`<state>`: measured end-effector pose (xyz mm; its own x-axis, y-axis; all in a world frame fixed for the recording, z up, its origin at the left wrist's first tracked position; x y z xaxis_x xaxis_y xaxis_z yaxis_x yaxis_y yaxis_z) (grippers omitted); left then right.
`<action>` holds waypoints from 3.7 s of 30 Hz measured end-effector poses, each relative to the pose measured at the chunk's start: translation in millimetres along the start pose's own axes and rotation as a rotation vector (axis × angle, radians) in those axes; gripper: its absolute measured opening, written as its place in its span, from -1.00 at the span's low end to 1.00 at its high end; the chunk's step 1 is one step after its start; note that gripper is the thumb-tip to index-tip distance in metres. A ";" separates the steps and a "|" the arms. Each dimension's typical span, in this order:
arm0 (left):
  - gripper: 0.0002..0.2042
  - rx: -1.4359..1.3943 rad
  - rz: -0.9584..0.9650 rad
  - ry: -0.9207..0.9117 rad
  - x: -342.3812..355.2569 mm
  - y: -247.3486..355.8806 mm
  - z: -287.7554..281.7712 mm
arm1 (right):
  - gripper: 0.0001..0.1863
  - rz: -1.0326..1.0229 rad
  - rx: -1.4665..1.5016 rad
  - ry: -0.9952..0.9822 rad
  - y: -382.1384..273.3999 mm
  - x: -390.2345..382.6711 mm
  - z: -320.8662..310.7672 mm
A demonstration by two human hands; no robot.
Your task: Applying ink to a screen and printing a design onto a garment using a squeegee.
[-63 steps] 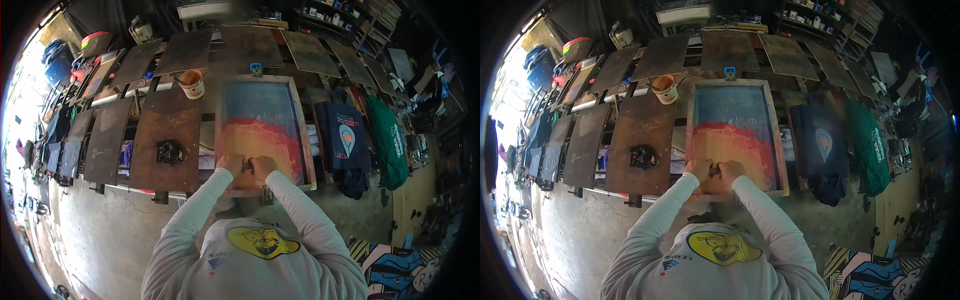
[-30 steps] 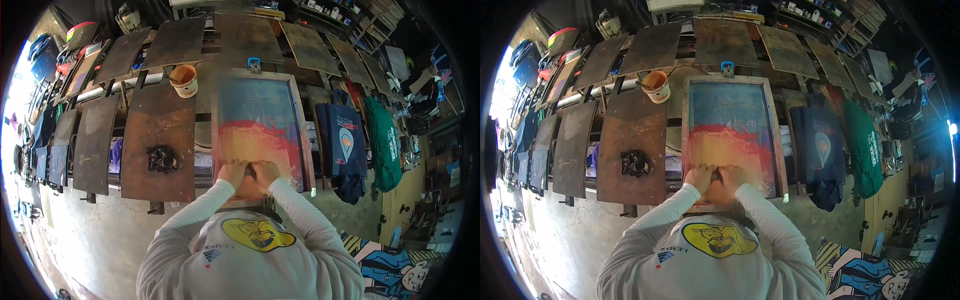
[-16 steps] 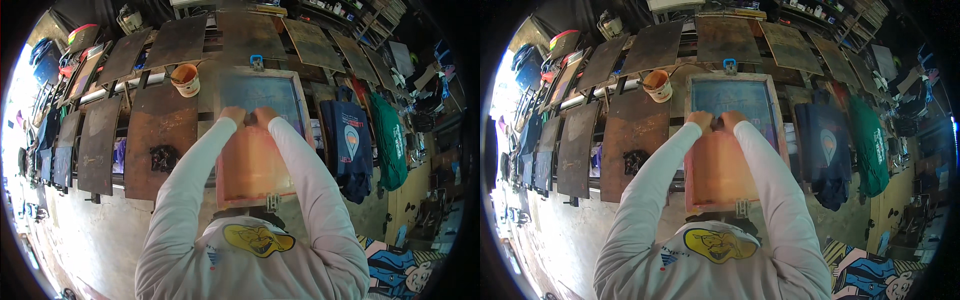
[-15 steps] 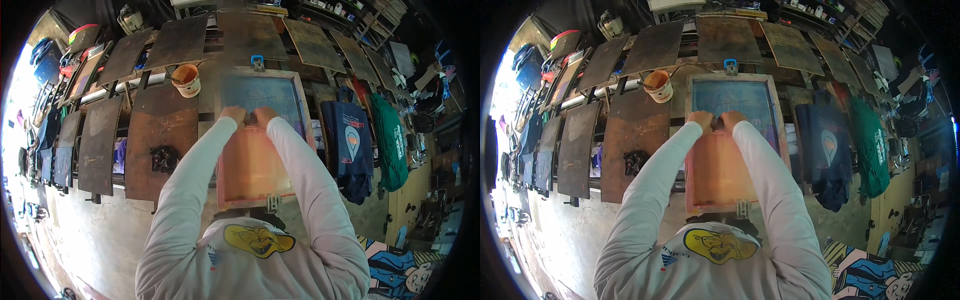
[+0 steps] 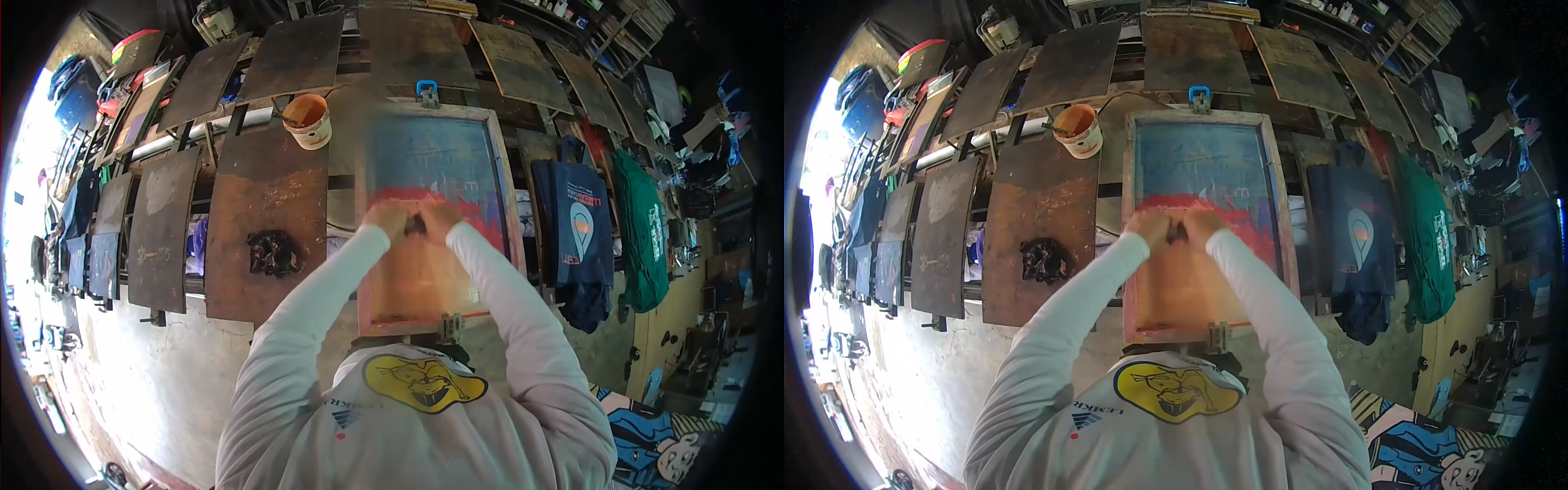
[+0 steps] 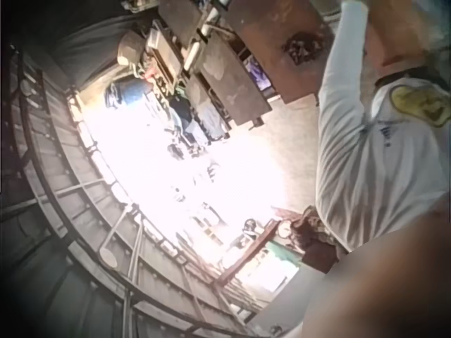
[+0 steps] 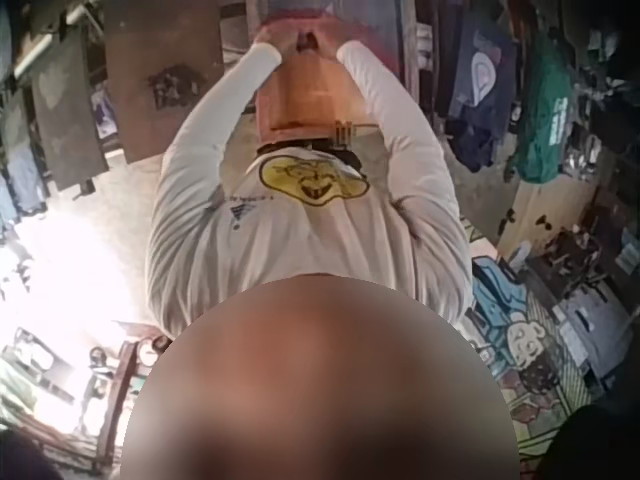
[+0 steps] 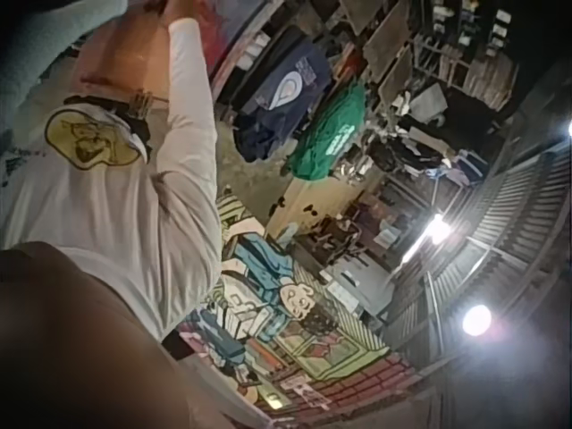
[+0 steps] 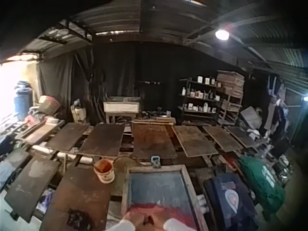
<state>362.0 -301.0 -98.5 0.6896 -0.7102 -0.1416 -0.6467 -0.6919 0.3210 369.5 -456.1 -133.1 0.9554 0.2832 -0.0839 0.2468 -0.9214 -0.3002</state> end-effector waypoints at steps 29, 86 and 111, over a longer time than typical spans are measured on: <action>-0.71 -0.045 -0.222 0.058 10.0 -36.1 -20.3 | -0.76 0.263 -0.249 -0.177 -41.0 38.7 -37.2; -0.68 0.034 -0.154 0.070 -21.4 -0.5 -6.6 | -0.64 0.186 -0.123 -0.175 -35.9 -6.8 -14.9; -0.73 0.014 -0.225 0.118 -117.2 107.4 51.0 | -0.77 0.121 -0.149 -0.102 -66.1 -159.3 -8.4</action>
<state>195.1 -298.7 -95.2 0.8492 -0.5189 -0.0976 -0.4769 -0.8331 0.2802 202.4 -442.5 -91.9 0.9599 0.1868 -0.2090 0.1599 -0.9773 -0.1387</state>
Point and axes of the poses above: each hand's wrist, its own x-axis towards the middle knuckle, its own z-axis out of the palm, y = z × x, the point moved 4 cm from there along x, towards the middle knuckle, and after that the axes turned 13 degrees about z, right-handed, at the moved point
